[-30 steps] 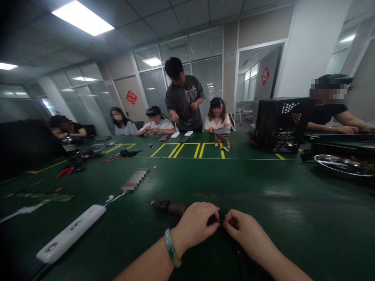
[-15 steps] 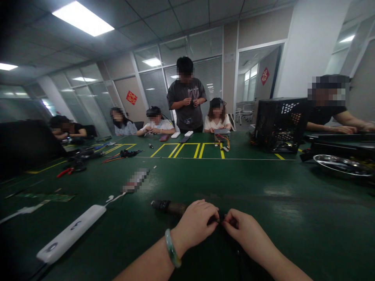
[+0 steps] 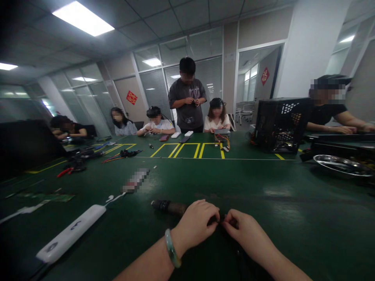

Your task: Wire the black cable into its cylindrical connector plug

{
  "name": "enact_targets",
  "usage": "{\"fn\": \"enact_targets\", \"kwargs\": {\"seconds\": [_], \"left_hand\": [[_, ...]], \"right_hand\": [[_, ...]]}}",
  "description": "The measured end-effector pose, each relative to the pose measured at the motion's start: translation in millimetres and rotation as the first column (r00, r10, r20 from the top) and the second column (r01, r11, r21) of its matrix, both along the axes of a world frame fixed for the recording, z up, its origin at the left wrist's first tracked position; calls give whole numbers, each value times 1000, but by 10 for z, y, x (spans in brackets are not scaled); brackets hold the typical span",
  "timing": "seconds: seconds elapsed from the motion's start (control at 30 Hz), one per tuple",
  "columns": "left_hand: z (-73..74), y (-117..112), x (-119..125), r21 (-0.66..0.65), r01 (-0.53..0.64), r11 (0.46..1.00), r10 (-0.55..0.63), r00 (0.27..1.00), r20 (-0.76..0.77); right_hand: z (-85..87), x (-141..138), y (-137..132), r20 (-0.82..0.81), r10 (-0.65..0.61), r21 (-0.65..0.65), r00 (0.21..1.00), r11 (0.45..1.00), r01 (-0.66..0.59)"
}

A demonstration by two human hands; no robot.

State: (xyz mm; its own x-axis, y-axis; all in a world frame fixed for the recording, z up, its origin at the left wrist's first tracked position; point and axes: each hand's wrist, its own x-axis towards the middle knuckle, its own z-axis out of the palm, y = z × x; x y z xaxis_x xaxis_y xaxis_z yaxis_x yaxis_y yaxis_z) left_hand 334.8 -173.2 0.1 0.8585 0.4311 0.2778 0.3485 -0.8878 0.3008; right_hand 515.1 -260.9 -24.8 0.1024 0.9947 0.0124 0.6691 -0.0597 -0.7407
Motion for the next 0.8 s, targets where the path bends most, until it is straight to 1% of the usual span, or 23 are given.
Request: {"fn": "enact_targets", "kwargs": {"seconds": [0.13, 0.3, 0.43, 0.57, 0.67, 0.8], "left_hand": [[23, -4, -5, 14, -3, 1000, 3, 1000, -18], [14, 0, -7, -17, -5, 1000, 6, 1000, 23], [21, -10, -7, -1, -13, 1000, 13, 1000, -2], [35, -16, -7, -5, -28, 1000, 28, 999, -18], [34, -15, -11, -7, -15, 1000, 15, 1000, -13], [25, -13, -12, 0, 3, 1000, -3, 1000, 11]], "right_hand": [[6, 10, 5, -13, 5, -24, 1000, 1000, -5], [43, 0, 4, -16, -4, -30, 1000, 1000, 3], [51, -4, -2, -21, 1, -46, 1000, 999, -1], [25, 8, 2, -22, -1, -41, 1000, 999, 0], [5, 18, 5, -22, -2, -32, 1000, 999, 2], [19, 14, -1, -39, -2, -33, 999, 999, 0]]}}
